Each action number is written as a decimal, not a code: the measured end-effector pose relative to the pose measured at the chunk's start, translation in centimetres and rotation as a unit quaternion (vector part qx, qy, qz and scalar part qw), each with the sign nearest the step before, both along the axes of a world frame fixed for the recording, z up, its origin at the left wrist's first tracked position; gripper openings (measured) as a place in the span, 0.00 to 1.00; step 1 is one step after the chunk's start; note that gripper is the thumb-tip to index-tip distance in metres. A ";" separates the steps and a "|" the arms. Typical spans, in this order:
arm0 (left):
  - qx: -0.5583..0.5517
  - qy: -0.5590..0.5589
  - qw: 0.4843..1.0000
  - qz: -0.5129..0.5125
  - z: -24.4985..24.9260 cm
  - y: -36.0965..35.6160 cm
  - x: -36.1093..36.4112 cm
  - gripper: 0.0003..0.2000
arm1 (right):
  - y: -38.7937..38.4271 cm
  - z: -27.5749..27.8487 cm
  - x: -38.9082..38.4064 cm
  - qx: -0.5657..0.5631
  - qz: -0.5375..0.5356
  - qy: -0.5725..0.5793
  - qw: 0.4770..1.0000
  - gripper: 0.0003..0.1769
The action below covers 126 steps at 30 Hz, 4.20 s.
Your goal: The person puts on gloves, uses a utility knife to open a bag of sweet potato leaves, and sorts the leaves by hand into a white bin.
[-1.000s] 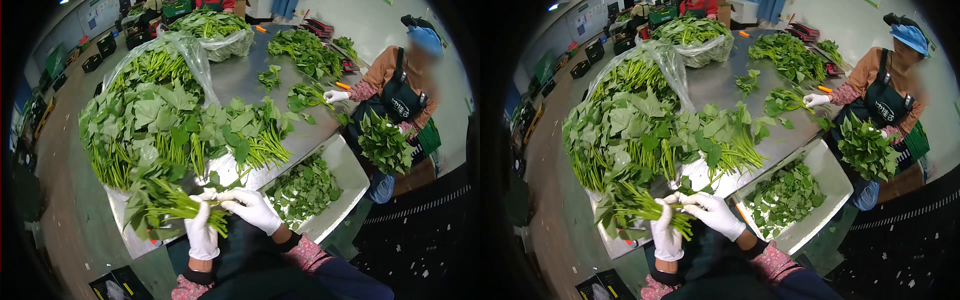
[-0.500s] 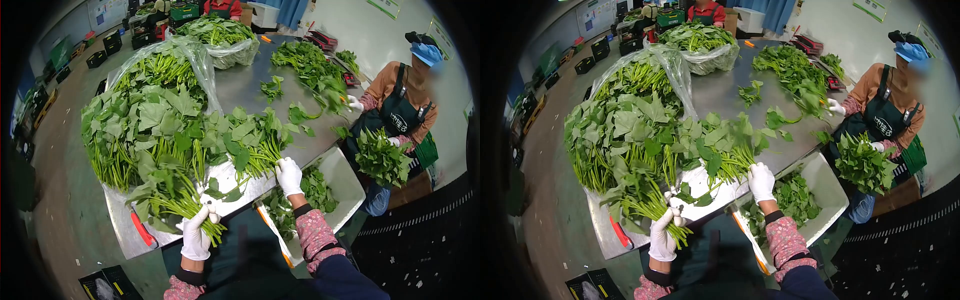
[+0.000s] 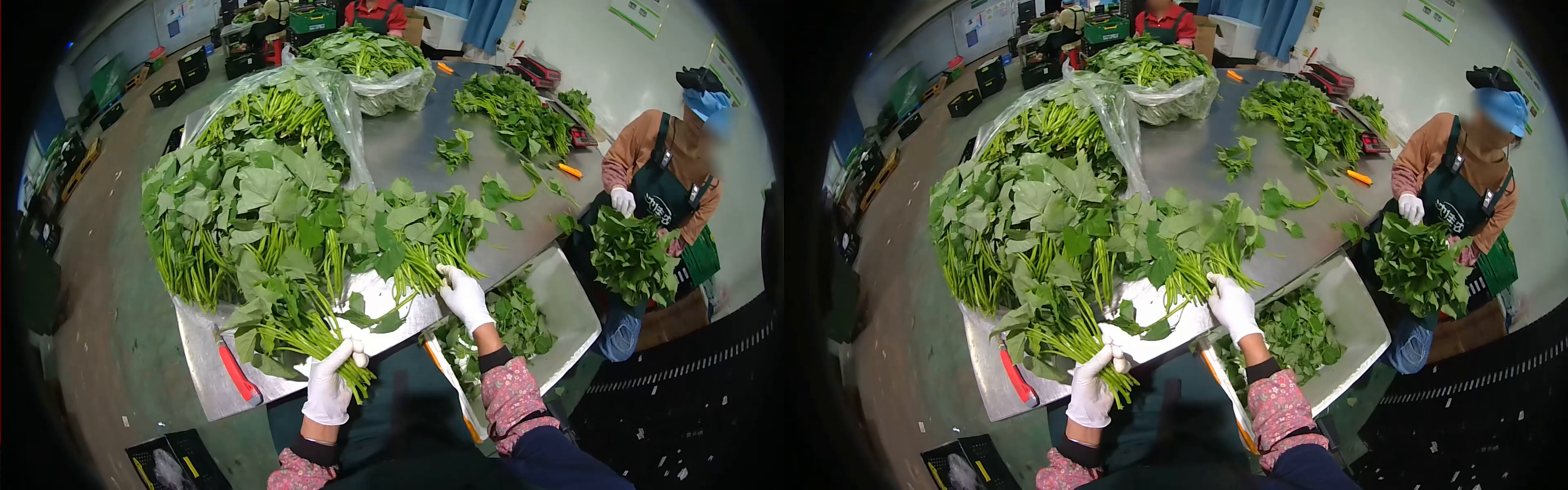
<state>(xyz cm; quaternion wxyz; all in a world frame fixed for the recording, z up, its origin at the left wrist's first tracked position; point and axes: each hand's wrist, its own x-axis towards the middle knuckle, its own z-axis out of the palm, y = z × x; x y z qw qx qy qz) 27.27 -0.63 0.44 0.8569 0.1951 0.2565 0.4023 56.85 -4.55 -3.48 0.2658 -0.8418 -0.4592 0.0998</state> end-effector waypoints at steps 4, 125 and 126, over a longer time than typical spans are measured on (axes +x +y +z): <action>0.024 0.024 0.999 -0.007 0.0 0.0 0.0 0.05 | 0.3 0.6 0.0 0.090 -0.002 0.127 0.988 0.26; 0.148 0.026 0.988 0.029 0.2 0.8 -0.9 0.06 | -3.9 0.2 3.9 0.166 -0.179 -0.098 0.965 0.19; 0.156 0.037 0.986 0.039 0.4 0.6 -1.0 0.06 | -2.9 -0.4 4.7 0.124 -0.161 -0.169 0.964 0.19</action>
